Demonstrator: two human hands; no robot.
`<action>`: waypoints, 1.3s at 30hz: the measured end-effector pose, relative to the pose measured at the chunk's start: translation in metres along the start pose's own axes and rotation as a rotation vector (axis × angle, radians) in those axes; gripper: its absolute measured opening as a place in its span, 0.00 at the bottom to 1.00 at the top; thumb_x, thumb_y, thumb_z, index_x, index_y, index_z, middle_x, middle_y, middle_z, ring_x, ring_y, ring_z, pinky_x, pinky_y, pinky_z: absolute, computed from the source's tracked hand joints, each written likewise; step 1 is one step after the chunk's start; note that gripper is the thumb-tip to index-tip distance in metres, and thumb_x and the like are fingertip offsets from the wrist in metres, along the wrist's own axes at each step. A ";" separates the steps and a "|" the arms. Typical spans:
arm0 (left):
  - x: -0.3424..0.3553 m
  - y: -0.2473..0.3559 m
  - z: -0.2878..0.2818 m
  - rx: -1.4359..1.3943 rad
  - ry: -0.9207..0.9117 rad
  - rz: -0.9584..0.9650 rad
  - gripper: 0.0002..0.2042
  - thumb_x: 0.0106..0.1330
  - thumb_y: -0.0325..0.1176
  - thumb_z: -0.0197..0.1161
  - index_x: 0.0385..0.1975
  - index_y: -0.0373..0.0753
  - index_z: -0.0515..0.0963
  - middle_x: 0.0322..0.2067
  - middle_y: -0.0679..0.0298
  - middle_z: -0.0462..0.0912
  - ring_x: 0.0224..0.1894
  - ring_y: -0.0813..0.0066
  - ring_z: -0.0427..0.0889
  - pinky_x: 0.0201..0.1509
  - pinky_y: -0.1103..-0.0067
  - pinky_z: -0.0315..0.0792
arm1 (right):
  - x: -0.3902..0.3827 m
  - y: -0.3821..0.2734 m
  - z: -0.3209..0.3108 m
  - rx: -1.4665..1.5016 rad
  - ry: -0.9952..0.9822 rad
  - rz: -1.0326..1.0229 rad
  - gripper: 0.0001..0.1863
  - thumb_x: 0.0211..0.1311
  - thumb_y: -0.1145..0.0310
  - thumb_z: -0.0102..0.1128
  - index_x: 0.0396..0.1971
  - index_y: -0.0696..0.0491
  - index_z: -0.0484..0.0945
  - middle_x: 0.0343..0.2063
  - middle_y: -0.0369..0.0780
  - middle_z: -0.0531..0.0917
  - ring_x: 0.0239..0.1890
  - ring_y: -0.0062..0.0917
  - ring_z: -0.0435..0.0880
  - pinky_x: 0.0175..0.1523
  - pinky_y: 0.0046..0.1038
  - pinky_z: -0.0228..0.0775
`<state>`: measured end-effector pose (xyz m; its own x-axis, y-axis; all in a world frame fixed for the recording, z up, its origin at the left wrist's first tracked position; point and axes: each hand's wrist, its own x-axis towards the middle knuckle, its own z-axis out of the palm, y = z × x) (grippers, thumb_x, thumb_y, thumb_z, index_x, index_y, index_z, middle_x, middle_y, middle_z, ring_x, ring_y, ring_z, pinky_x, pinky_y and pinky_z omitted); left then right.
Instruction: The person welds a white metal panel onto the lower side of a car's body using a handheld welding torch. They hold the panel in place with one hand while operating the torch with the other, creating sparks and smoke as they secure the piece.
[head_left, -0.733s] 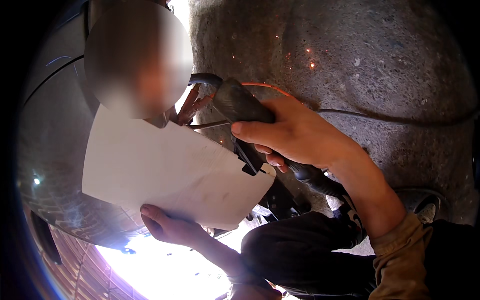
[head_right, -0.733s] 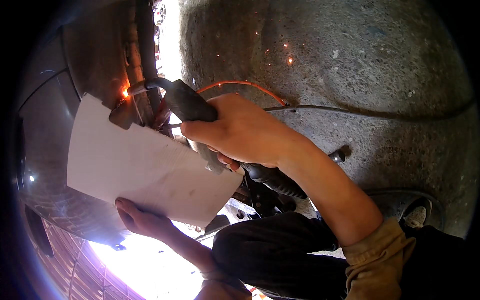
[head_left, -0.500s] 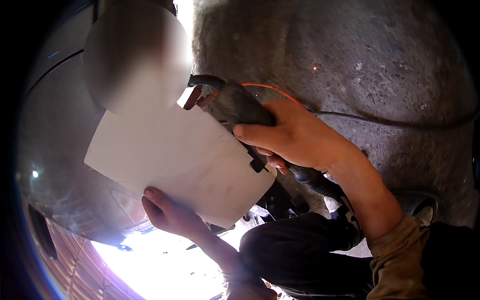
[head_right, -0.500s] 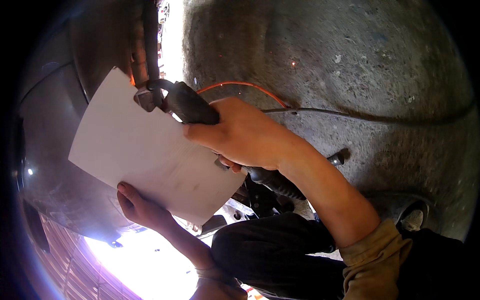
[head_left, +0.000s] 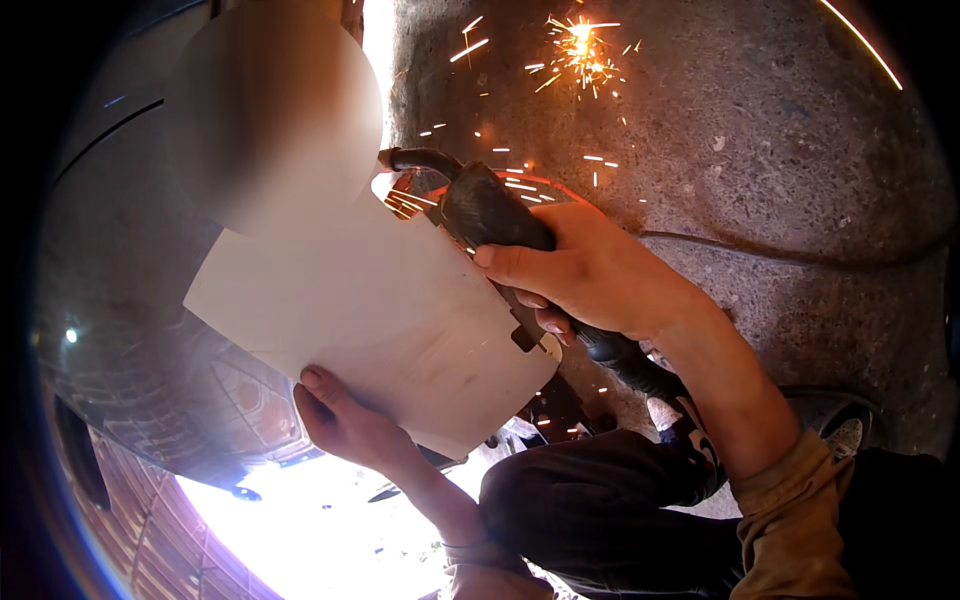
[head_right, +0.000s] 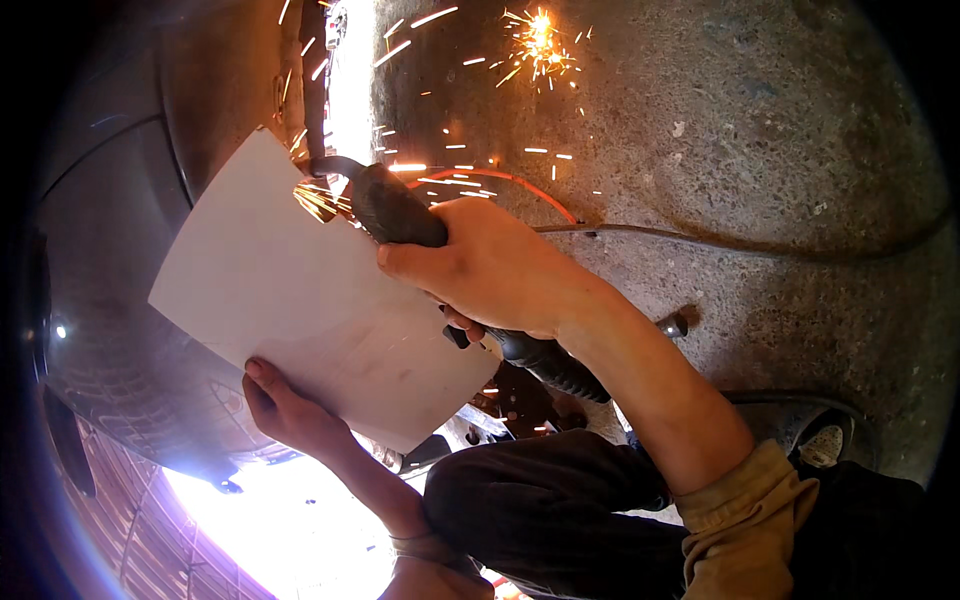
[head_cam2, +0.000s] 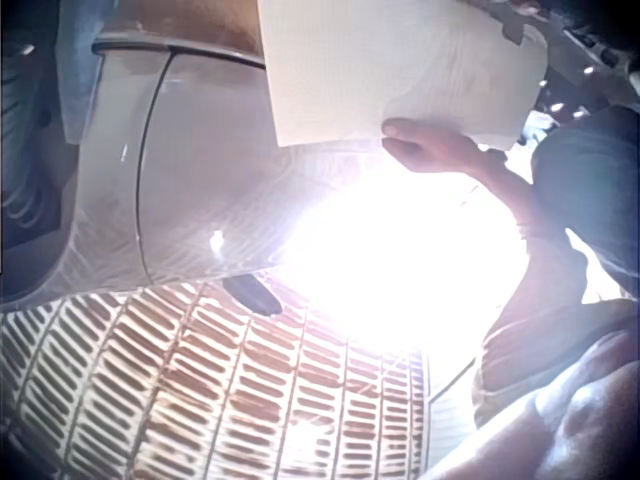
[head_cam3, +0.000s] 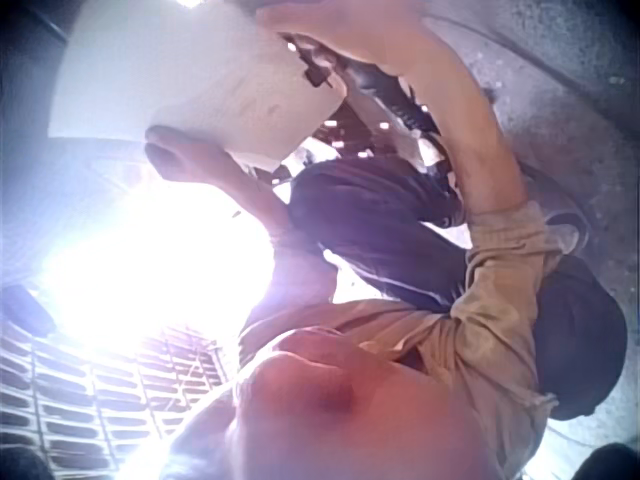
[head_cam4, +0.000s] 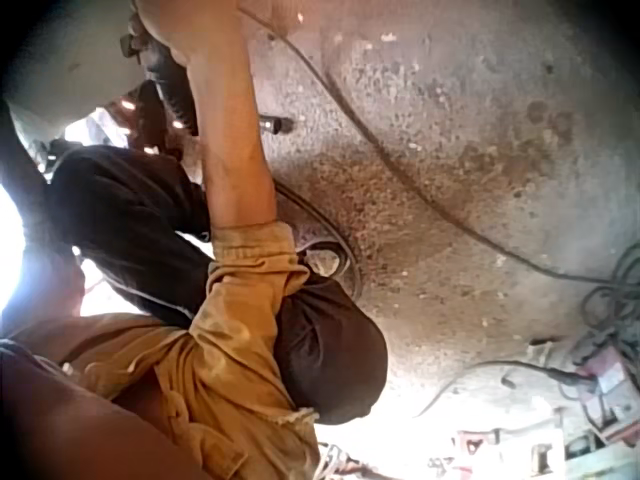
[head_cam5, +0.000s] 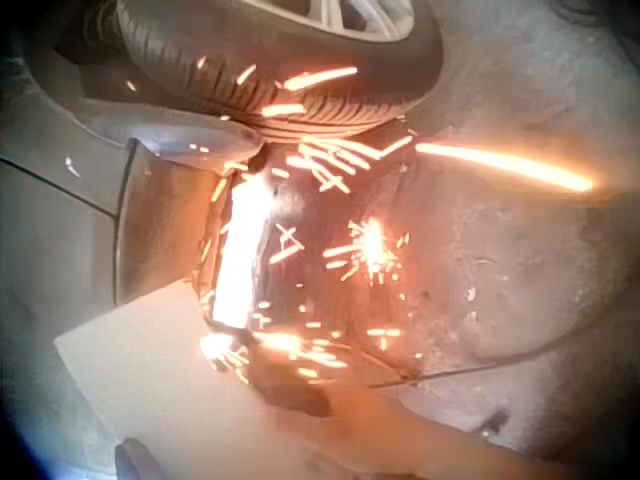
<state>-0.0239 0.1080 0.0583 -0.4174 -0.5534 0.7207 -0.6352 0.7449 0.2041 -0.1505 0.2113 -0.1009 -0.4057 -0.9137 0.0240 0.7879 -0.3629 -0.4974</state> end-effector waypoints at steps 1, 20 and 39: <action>-0.001 0.000 0.000 0.001 0.002 0.003 0.23 0.72 0.51 0.53 0.29 0.33 0.72 0.25 0.67 0.74 0.30 0.79 0.71 0.37 0.81 0.68 | 0.000 0.001 0.000 0.010 -0.006 -0.003 0.14 0.64 0.60 0.59 0.28 0.56 0.73 0.15 0.31 0.68 0.14 0.15 0.68 0.20 0.21 0.60; -0.002 0.000 0.001 0.056 -0.048 0.014 0.25 0.71 0.55 0.52 0.32 0.32 0.74 0.28 0.63 0.77 0.32 0.76 0.75 0.38 0.77 0.71 | 0.001 0.001 -0.003 -0.035 0.001 -0.012 0.18 0.65 0.58 0.58 0.21 0.56 0.71 0.15 0.33 0.71 0.14 0.15 0.69 0.20 0.22 0.61; 0.003 -0.001 -0.013 0.046 0.193 -0.102 0.29 0.70 0.57 0.51 0.50 0.31 0.75 0.45 0.53 0.77 0.45 0.63 0.78 0.45 0.69 0.75 | 0.002 0.001 -0.005 0.121 0.025 -0.007 0.19 0.63 0.57 0.59 0.21 0.58 0.75 0.12 0.34 0.73 0.13 0.17 0.71 0.16 0.25 0.61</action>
<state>-0.0159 0.1102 0.0683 -0.2205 -0.5400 0.8123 -0.6983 0.6688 0.2550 -0.1524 0.2100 -0.1055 -0.4217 -0.9067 0.0051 0.8345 -0.3903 -0.3889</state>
